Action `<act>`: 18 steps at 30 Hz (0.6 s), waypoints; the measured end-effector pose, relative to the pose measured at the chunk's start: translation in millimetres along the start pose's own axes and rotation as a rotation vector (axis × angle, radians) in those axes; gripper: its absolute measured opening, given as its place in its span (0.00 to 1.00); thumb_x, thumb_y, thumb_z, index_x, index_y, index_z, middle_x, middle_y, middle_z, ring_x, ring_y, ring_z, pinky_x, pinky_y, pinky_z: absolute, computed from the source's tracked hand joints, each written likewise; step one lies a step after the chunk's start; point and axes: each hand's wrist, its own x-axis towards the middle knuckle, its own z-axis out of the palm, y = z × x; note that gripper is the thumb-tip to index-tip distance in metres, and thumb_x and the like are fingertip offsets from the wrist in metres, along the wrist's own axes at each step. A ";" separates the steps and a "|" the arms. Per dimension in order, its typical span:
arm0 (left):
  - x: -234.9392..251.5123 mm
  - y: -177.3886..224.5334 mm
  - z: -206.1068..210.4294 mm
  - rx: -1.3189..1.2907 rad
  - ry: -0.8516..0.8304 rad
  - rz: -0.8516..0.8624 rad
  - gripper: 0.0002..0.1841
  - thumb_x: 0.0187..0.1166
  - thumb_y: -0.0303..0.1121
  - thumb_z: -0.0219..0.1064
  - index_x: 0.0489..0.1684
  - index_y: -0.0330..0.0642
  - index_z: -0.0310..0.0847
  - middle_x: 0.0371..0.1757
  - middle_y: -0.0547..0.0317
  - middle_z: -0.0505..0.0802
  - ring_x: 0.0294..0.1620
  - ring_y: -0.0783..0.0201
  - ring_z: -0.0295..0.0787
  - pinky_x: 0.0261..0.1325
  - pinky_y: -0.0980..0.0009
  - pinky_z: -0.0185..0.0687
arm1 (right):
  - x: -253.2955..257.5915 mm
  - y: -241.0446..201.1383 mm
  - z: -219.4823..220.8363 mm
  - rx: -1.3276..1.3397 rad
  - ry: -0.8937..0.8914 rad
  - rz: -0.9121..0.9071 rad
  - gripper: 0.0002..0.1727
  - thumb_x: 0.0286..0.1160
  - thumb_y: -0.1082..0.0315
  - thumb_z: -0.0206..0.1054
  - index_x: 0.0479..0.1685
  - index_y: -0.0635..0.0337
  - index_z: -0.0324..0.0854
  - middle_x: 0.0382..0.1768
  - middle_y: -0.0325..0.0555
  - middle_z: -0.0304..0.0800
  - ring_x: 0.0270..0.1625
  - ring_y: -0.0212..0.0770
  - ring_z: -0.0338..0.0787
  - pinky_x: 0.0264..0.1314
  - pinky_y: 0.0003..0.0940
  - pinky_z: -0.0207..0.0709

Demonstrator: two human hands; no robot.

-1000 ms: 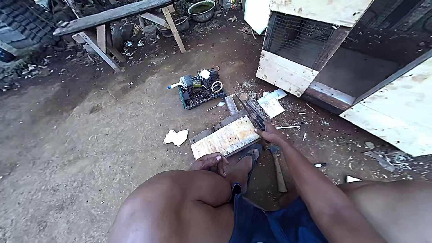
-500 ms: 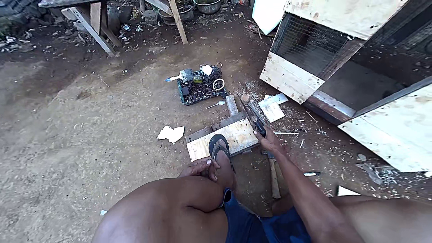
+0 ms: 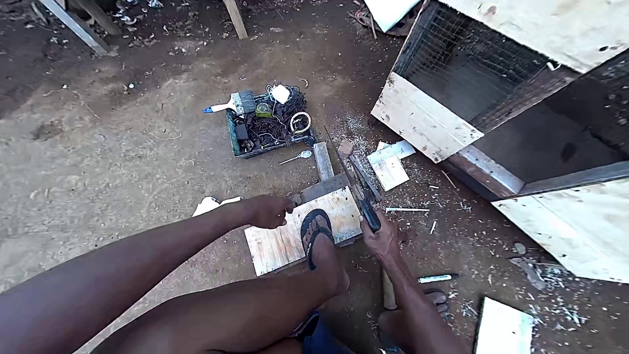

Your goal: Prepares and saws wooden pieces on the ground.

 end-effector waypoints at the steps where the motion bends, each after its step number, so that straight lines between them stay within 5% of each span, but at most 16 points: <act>1: 20.8 0.2 -11.0 0.046 0.017 -0.050 0.20 0.86 0.33 0.66 0.73 0.37 0.76 0.63 0.43 0.91 0.62 0.44 0.90 0.68 0.42 0.80 | -0.1 1.5 3.0 -0.003 0.021 -0.006 0.25 0.76 0.50 0.67 0.53 0.66 0.87 0.28 0.49 0.92 0.29 0.44 0.92 0.36 0.46 0.86; 5: 143.0 -0.4 -13.3 -0.004 0.373 -0.036 0.21 0.83 0.35 0.67 0.71 0.38 0.75 0.59 0.39 0.90 0.59 0.39 0.90 0.62 0.39 0.84 | -0.1 13.5 9.2 0.017 0.009 0.008 0.24 0.76 0.51 0.67 0.50 0.68 0.87 0.30 0.48 0.92 0.30 0.39 0.91 0.37 0.40 0.87; 8: 222.5 16.1 13.6 -0.301 0.690 -0.058 0.22 0.82 0.30 0.64 0.75 0.37 0.74 0.68 0.36 0.86 0.69 0.37 0.85 0.70 0.40 0.81 | -4.4 16.7 6.7 -0.011 -0.028 0.020 0.22 0.74 0.50 0.68 0.41 0.63 0.85 0.23 0.43 0.88 0.25 0.35 0.88 0.29 0.36 0.84; 11: 275.1 29.5 51.5 -0.430 0.966 -0.063 0.19 0.79 0.26 0.64 0.69 0.37 0.78 0.67 0.40 0.88 0.75 0.40 0.80 0.76 0.42 0.76 | 0.4 16.1 3.8 -0.019 -0.089 0.012 0.21 0.72 0.49 0.69 0.38 0.61 0.86 0.22 0.41 0.87 0.24 0.33 0.87 0.28 0.34 0.83; 18: 289.5 33.8 74.0 -0.223 1.127 -0.080 0.18 0.74 0.29 0.62 0.62 0.40 0.83 0.64 0.46 0.89 0.74 0.44 0.80 0.75 0.42 0.71 | -4.8 2.4 -0.4 -0.088 -0.062 0.014 0.17 0.69 0.52 0.69 0.34 0.60 0.85 0.18 0.38 0.84 0.19 0.30 0.83 0.21 0.30 0.79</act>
